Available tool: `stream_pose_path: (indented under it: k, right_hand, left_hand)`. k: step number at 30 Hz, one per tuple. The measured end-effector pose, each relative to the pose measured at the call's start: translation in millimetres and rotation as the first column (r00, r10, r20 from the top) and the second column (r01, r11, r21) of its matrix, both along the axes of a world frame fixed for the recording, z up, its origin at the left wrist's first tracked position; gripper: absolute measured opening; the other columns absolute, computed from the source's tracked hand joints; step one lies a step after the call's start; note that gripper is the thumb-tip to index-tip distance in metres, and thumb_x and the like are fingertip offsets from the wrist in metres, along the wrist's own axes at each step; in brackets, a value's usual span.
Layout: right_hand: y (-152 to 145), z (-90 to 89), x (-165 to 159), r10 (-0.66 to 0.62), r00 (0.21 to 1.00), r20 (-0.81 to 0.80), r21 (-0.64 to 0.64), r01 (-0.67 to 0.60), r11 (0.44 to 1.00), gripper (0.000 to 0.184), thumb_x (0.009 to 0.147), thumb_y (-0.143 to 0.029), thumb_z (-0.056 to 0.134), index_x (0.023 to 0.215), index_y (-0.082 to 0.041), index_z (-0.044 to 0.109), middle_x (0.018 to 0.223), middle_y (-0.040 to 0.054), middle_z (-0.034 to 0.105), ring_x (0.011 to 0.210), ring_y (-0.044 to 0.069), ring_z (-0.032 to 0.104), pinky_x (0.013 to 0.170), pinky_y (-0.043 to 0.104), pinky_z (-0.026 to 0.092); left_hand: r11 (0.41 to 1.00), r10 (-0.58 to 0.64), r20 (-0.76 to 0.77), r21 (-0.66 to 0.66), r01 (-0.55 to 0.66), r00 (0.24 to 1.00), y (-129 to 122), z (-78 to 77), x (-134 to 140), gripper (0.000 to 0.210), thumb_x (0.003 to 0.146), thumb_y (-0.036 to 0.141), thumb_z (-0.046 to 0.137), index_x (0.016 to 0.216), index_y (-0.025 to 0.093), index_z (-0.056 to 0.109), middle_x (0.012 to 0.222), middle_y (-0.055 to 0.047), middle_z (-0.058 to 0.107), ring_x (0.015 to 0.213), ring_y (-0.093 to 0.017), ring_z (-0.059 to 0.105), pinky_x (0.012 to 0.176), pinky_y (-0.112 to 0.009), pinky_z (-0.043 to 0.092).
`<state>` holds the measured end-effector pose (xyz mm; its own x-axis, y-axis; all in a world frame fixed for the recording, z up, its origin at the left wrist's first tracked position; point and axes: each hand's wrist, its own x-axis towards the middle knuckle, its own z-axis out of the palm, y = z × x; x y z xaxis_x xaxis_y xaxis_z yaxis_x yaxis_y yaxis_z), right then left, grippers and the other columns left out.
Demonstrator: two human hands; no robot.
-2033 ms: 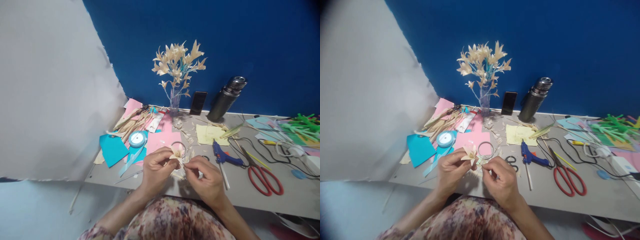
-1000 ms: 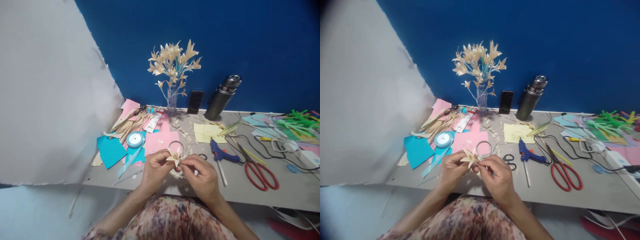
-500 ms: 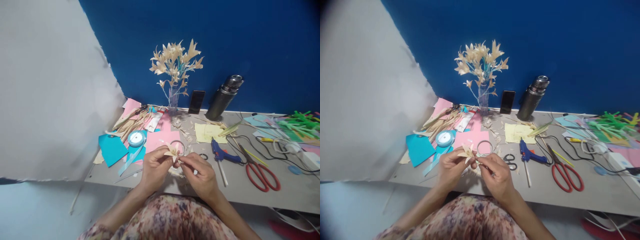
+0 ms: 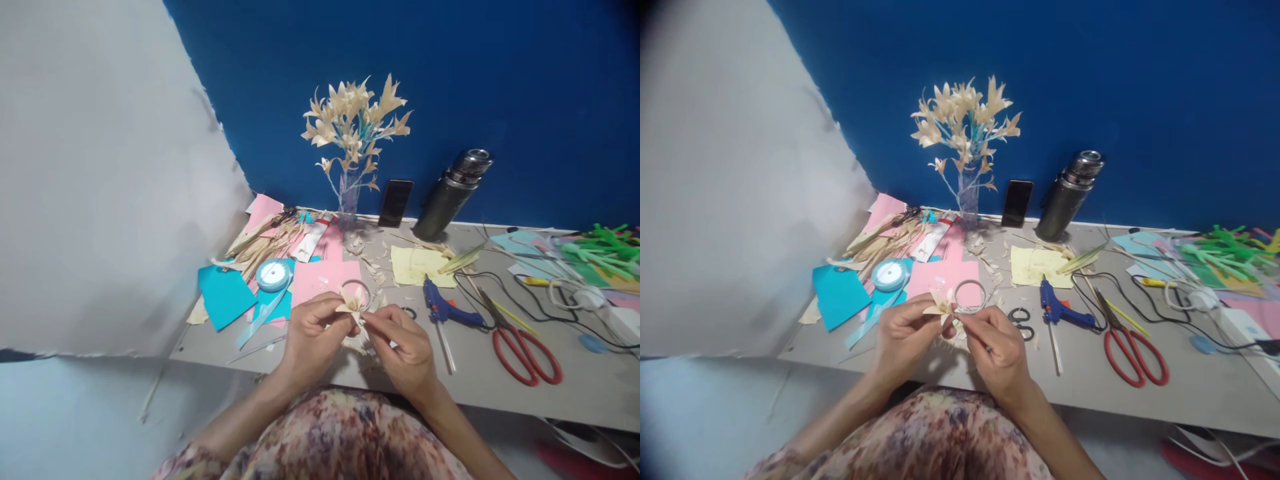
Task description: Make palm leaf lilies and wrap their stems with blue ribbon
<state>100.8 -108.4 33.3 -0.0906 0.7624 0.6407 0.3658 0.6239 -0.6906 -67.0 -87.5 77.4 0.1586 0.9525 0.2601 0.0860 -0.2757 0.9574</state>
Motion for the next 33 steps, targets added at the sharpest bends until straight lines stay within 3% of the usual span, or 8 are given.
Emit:
stream_pose_path:
  k: [15, 21, 25, 33]
  right_hand:
    - [-1.9, 3.4, -5.0, -0.047, 0.998, -0.045, 0.016, 0.047, 0.999, 0.034, 0.089, -0.001, 0.058, 0.109, -0.022, 0.076, 0.080, 0.0040, 0.066, 0.071, 0.014, 0.063, 0.061, 0.024, 0.050]
    - [-1.1, 2.3, -5.1, -0.092, 0.995, -0.050, -0.142, 0.084, 0.986, 0.011, 0.089, -0.012, 0.064, 0.089, -0.020, 0.071, 0.081, 0.0036, 0.070, 0.072, 0.016, 0.065, 0.063, 0.024, 0.051]
    - [1.8, 4.1, -5.4, -0.118, 0.987, -0.108, -0.215, 0.092, 0.972, 0.010, 0.086, -0.013, 0.064, 0.081, -0.020, 0.068, 0.079, 0.0028, 0.068, 0.073, 0.016, 0.065, 0.062, 0.024, 0.050]
    - [5.3, -0.2, -6.1, -0.085, 0.977, -0.197, -0.297, 0.023, 0.955, 0.010, 0.085, -0.013, 0.062, 0.081, -0.020, 0.068, 0.080, 0.0021, 0.067, 0.070, 0.015, 0.063, 0.060, 0.023, 0.049]
  left_hand:
    - [1.000, -0.012, -0.028, 0.018, 0.012, 1.000, -0.7, -2.1, 0.7, 0.022, 0.078, 0.003, 0.059, 0.064, 0.016, 0.070, 0.067, -0.003, 0.066, 0.066, -0.014, 0.063, 0.061, -0.023, 0.046]
    - [0.999, 0.004, -0.043, 0.032, -0.003, 0.999, 0.9, -5.8, 1.7, 0.015, 0.081, 0.010, 0.062, 0.075, 0.017, 0.074, 0.075, -0.004, 0.066, 0.073, -0.016, 0.062, 0.066, -0.024, 0.047]
    - [0.999, -0.022, -0.059, 0.024, 0.024, 0.998, 1.7, -8.3, 4.7, 0.019, 0.081, 0.009, 0.062, 0.088, 0.020, 0.077, 0.091, -0.006, 0.070, 0.086, -0.019, 0.064, 0.074, -0.027, 0.049]
    - [0.997, -0.061, -0.035, 0.053, 0.062, 0.998, 1.8, -6.4, 4.2, 0.015, 0.080, 0.007, 0.060, 0.077, 0.017, 0.072, 0.082, -0.005, 0.065, 0.080, -0.018, 0.061, 0.073, -0.027, 0.046]
